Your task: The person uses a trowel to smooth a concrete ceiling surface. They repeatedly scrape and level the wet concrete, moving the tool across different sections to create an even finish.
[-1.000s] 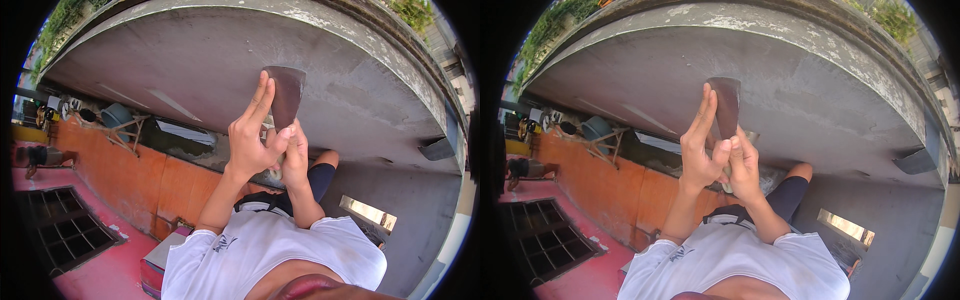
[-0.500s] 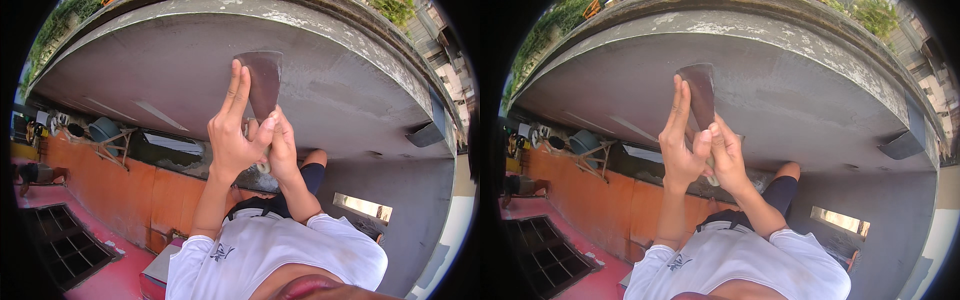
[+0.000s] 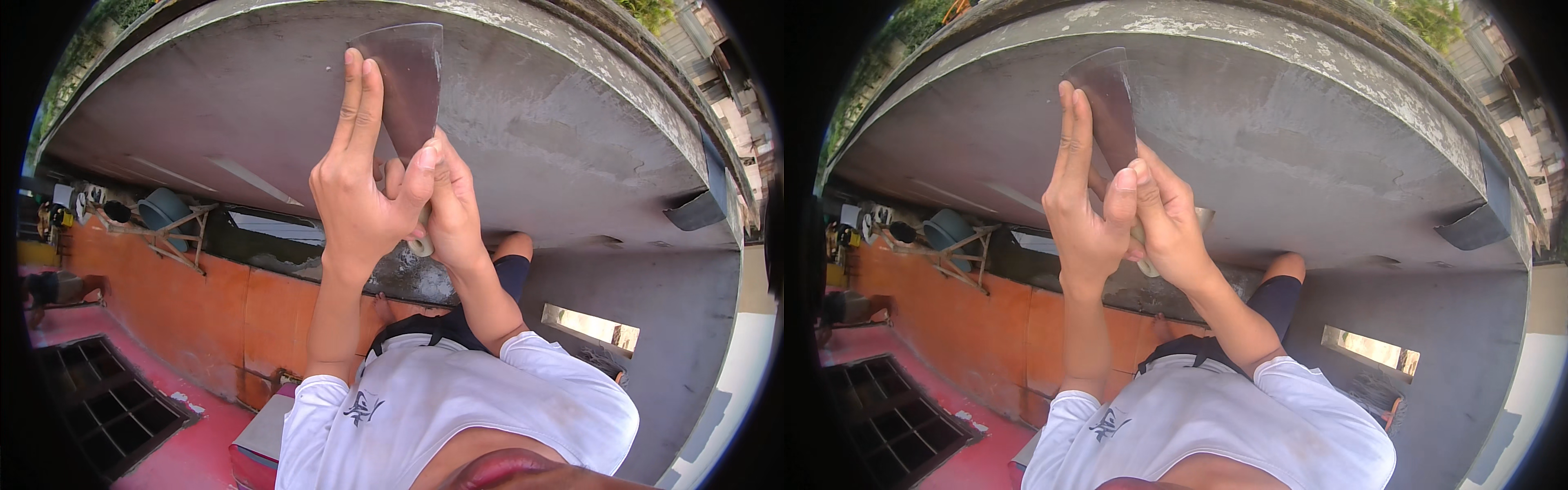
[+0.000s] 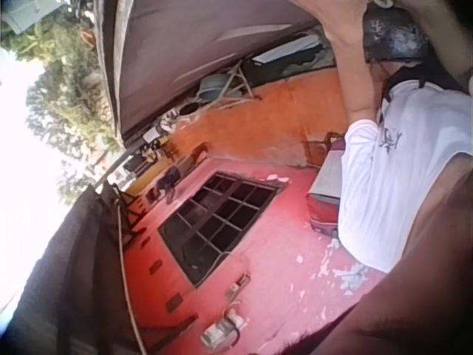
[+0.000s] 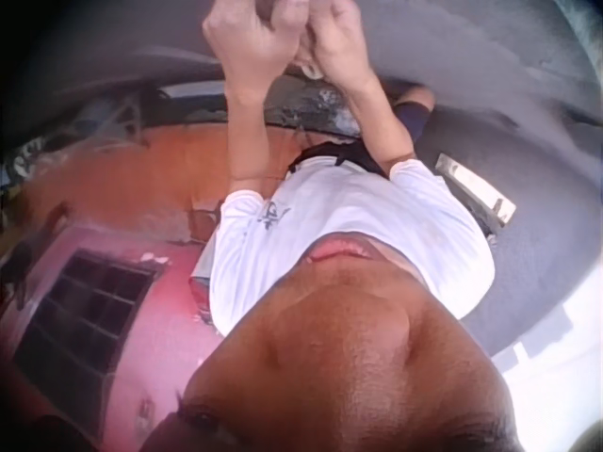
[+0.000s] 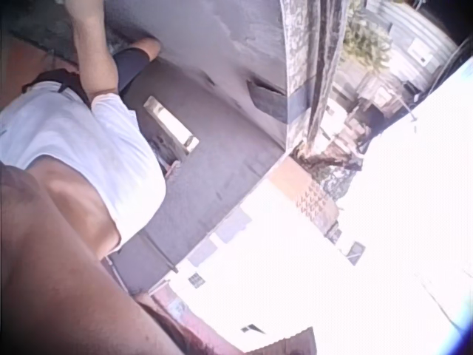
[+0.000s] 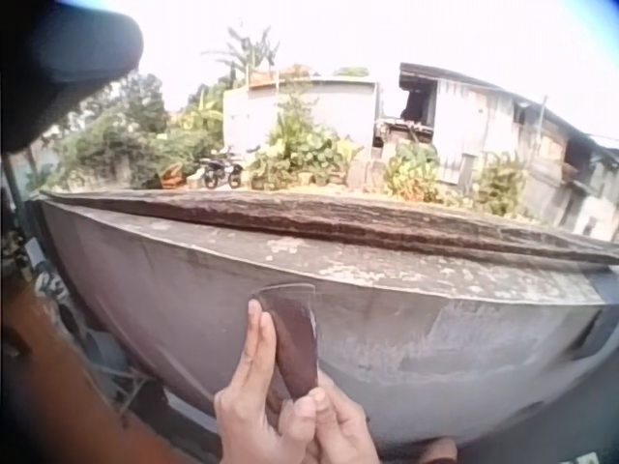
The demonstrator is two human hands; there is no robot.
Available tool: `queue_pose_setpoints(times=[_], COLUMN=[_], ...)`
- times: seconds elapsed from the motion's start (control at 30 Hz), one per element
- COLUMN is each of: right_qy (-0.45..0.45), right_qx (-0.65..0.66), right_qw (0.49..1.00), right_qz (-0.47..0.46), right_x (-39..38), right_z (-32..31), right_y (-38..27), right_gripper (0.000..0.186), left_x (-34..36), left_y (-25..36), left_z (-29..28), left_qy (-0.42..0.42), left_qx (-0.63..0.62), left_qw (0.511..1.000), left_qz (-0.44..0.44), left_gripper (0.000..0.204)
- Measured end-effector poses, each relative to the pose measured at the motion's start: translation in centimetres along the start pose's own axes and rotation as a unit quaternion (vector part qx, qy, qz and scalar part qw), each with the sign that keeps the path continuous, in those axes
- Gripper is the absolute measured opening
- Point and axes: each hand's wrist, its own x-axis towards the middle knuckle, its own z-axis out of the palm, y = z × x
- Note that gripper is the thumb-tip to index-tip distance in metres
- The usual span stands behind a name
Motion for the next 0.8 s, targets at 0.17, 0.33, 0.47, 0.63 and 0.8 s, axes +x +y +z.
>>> queue_pose_setpoints(times=[0.17, 0.33, 0.47, 0.63, 0.8], right_qy=[-0.017, 0.045, 0.183, 0.284, 0.319], right_qx=[0.035, -0.095, -0.160, -0.190, -0.258], right_qw=[0.996, 0.992, 0.968, 0.939, 0.912], right_qz=[0.076, 0.063, 0.054, 0.027, -0.011], right_x=[-1.2, -10.0, -16.0, -19.1, -19.5], right_z=[-1.3, -7.5, -10.3, -12.3, -12.5], right_y=[-1.5, -1.3, -1.6, -2.2, -2.8], right_gripper=[0.058, 0.067, 0.062, 0.033, 0.020], left_x=[0.0, -1.3, -2.1, -4.1, -1.9], left_y=[-2.3, -4.9, -3.8, -3.8, -8.2], left_z=[0.9, 5.9, 12.8, 14.3, 6.4], left_qy=[0.019, 0.094, 0.169, -0.057, 0.193], left_qx=[0.040, 0.079, 0.099, 0.322, 0.087], left_qw=[0.993, 0.992, 0.972, 0.878, 0.975], left_qz=[0.107, 0.040, 0.131, 0.348, -0.059], left_gripper=[0.065, 0.070, 0.074, 0.064, 0.066])
